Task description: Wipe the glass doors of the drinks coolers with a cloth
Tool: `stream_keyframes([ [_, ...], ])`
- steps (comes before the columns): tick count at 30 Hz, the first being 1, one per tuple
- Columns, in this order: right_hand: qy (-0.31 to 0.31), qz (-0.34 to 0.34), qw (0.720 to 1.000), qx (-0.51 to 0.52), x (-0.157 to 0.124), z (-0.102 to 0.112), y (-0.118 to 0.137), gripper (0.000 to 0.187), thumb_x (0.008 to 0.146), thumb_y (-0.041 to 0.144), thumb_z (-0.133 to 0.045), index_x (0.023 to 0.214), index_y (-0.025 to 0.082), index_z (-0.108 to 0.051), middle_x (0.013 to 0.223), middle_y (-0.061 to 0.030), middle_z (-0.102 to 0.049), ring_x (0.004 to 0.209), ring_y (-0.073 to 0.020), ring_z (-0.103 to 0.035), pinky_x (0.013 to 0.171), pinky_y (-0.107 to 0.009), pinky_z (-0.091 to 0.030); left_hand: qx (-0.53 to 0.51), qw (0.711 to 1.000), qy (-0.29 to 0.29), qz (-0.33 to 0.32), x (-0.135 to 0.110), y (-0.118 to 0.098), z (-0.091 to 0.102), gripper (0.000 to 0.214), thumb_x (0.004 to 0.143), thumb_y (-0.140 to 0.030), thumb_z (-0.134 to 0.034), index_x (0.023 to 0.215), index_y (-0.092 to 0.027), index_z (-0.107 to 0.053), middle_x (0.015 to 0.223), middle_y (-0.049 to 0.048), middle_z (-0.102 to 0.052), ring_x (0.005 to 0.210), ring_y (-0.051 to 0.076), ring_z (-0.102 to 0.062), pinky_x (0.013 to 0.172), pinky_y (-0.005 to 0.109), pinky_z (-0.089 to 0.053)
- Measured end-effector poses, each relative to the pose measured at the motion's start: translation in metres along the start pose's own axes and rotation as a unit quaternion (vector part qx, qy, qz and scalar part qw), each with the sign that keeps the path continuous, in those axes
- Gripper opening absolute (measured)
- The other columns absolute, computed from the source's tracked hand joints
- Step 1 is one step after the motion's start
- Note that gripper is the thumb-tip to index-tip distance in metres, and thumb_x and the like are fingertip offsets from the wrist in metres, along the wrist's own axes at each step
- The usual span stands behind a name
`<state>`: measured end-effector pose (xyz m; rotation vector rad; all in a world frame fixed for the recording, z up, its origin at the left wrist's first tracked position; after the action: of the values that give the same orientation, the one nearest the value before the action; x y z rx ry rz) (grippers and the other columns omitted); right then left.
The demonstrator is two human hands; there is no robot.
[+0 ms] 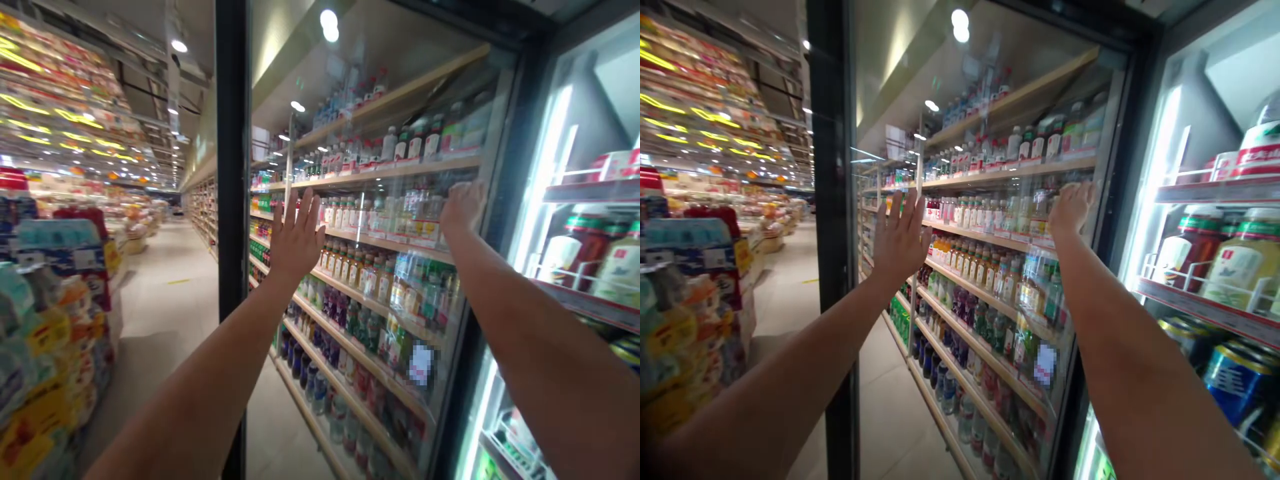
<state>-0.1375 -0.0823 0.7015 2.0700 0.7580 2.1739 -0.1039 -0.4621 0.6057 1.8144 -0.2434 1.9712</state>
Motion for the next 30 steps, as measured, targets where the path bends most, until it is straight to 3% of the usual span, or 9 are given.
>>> stream_keyframes([
  [4, 0.018, 0.056, 0.998, -0.002, 0.016, -0.019, 0.056, 0.067, 0.101, 0.045, -0.029, 0.156, 0.007, -0.032, 0.166, -0.0192, -0.022, 0.157, -0.0283, -0.015, 0.129, -0.054, -0.011, -0.003, 1.000, 0.001, 0.002, 0.000, -0.001, 0.001, 0.062, 0.102, -0.035, -0.044, 0.161, -0.017, -0.030, 0.166, 0.0079, -0.027, 0.157, 0.030, -0.015, 0.130, 0.053, -0.008],
  [9, 0.035, 0.168, 0.985, 0.019, -0.007, -0.031, 0.095, 0.061, 0.101, 0.040, -0.028, 0.158, 0.020, -0.031, 0.168, -0.0062, -0.022, 0.157, -0.0208, -0.013, 0.130, -0.050, -0.012, -0.007, 1.000, 0.013, 0.005, 0.001, -0.002, 0.002, 0.063, 0.102, -0.034, -0.044, 0.160, -0.016, -0.031, 0.166, 0.0084, -0.026, 0.157, 0.031, -0.015, 0.130, 0.055, -0.008],
  [16, 0.047, 0.148, 0.988, 0.026, 0.023, -0.044, 0.133, 0.058, 0.096, 0.031, -0.034, 0.150, 0.013, -0.044, 0.165, -0.0119, -0.029, 0.156, -0.0258, -0.020, 0.129, -0.055, -0.014, -0.013, 1.000, 0.001, 0.004, 0.002, -0.002, 0.002, 0.063, 0.101, -0.034, -0.045, 0.160, -0.019, -0.030, 0.166, 0.0074, -0.027, 0.157, 0.030, -0.016, 0.130, 0.055, -0.007],
  [20, 0.057, 0.191, 0.979, 0.042, 0.001, -0.053, 0.175, 0.056, 0.101, 0.037, -0.030, 0.156, 0.027, -0.036, 0.167, -0.0030, -0.027, 0.159, -0.0225, -0.011, 0.130, -0.056, -0.011, -0.012, 1.000, 0.005, 0.002, 0.002, -0.003, 0.003, 0.063, 0.101, -0.034, -0.044, 0.160, -0.017, -0.032, 0.165, 0.0090, -0.028, 0.156, 0.031, -0.017, 0.130, 0.056, -0.009],
  [24, 0.100, 0.240, 0.965, 0.030, -0.021, -0.047, 0.199, 0.054, 0.102, 0.033, -0.031, 0.156, 0.029, -0.035, 0.167, -0.0005, -0.027, 0.159, -0.0207, -0.009, 0.131, -0.055, -0.014, -0.013, 1.000, 0.010, 0.000, 0.003, -0.005, 0.005, 0.062, 0.102, -0.036, -0.042, 0.160, -0.015, -0.032, 0.165, 0.0102, -0.029, 0.156, 0.032, -0.016, 0.129, 0.058, -0.010],
  [27, 0.089, 0.218, 0.972, 0.011, -0.014, -0.035, 0.199, 0.051, 0.102, 0.029, -0.036, 0.153, 0.029, -0.041, 0.167, 0.0011, -0.027, 0.158, -0.0183, -0.016, 0.132, -0.049, -0.016, -0.016, 1.000, 0.011, 0.004, 0.003, -0.005, 0.005, 0.061, 0.103, -0.037, -0.041, 0.160, -0.016, -0.032, 0.165, 0.0097, -0.028, 0.157, 0.032, -0.016, 0.129, 0.058, -0.011],
  [30, 0.050, 0.135, 0.989, -0.014, -0.009, -0.030, 0.194, 0.054, 0.104, 0.026, -0.036, 0.156, 0.015, -0.037, 0.168, -0.0097, -0.023, 0.158, -0.0236, -0.017, 0.132, -0.050, -0.015, -0.023, 1.000, 0.011, 0.007, 0.003, -0.006, 0.004, 0.061, 0.103, -0.038, -0.040, 0.160, -0.017, -0.031, 0.166, 0.0091, -0.027, 0.157, 0.032, -0.015, 0.129, 0.056, -0.009],
])
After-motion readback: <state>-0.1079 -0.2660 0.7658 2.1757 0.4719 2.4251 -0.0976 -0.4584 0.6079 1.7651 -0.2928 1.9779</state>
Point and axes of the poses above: each hand's wrist, its own x-axis towards the middle knuckle, its own z-axis out of the back of the hand, y = z × x, the point moved 2 cm from there along x, towards the middle knuckle
